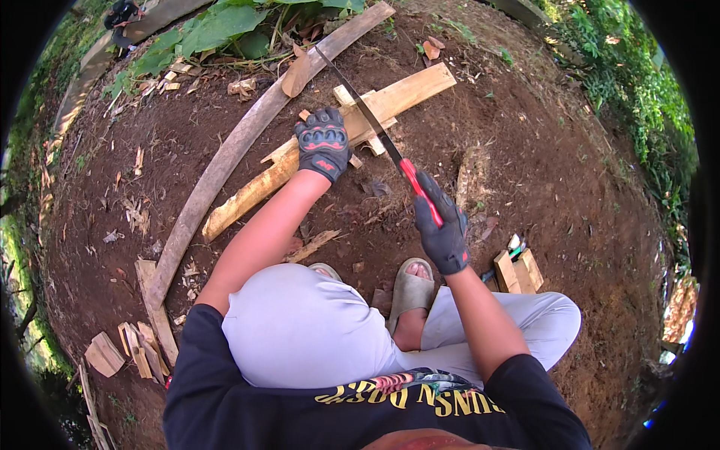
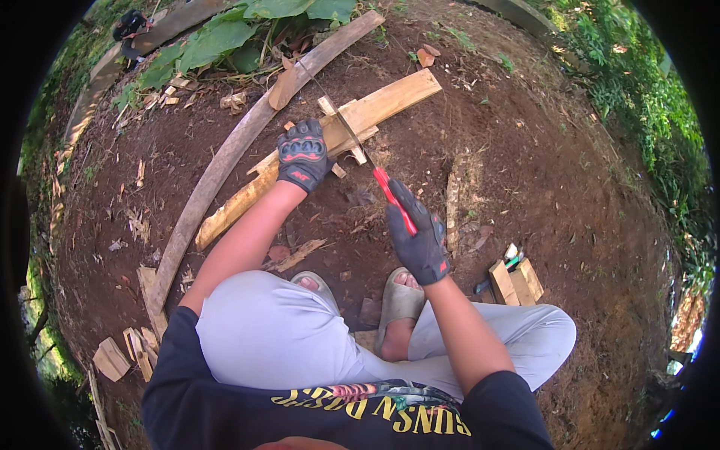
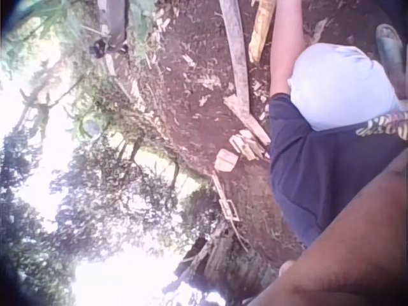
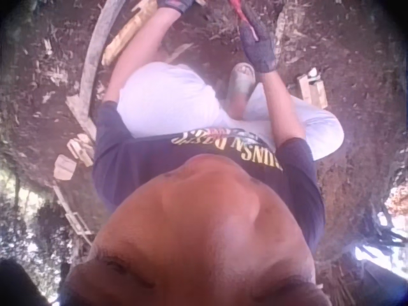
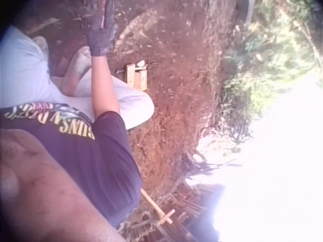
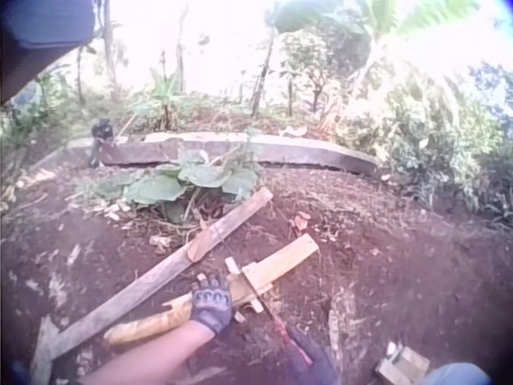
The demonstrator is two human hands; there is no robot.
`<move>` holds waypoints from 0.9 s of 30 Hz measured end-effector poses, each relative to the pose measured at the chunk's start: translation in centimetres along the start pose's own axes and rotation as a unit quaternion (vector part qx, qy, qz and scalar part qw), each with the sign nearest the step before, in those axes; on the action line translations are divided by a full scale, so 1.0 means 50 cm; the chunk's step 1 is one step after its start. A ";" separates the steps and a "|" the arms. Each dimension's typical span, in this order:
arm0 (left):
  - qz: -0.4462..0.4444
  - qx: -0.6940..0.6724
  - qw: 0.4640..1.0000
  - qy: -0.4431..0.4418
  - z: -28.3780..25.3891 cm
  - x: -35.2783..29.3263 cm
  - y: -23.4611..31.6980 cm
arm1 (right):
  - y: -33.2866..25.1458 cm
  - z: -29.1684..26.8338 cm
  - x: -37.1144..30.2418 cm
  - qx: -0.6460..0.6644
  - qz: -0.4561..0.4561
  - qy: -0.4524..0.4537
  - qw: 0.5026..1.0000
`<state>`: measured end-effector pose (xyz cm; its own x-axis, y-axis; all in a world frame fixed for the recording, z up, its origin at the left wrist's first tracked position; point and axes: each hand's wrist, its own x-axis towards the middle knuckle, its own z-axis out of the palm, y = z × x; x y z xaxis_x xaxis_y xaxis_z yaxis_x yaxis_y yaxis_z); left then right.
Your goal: The person sits on the ground and uses a hand saw to cut a piece of wood resting on a log. They hold the wood with one hand and saw with the other, periodically adjusting the wood's position to continue cutting.
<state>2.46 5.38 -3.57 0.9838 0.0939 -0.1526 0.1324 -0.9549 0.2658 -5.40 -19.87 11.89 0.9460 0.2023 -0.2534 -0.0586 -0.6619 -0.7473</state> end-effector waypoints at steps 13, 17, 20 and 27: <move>0.007 -0.010 0.998 -0.059 -0.028 0.005 -0.014 | 0.034 0.002 -0.025 -0.034 -0.059 0.012 0.998; 0.038 -0.028 0.999 -0.021 -0.031 -0.003 -0.005 | 0.002 0.082 0.143 0.030 -0.030 0.032 0.999; 0.043 -0.016 0.999 -0.014 -0.026 -0.003 0.003 | -0.011 0.121 0.228 0.038 -0.103 0.056 0.992; 0.014 -0.028 0.998 -0.048 -0.027 0.006 -0.019 | 0.059 0.004 -0.044 0.014 0.026 -0.009 1.000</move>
<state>2.80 6.71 -2.59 0.9715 0.0374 -0.2341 0.1142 -0.9393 0.3235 -7.71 -22.13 10.14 0.9358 0.1800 -0.3033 -0.1178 -0.6509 -0.7500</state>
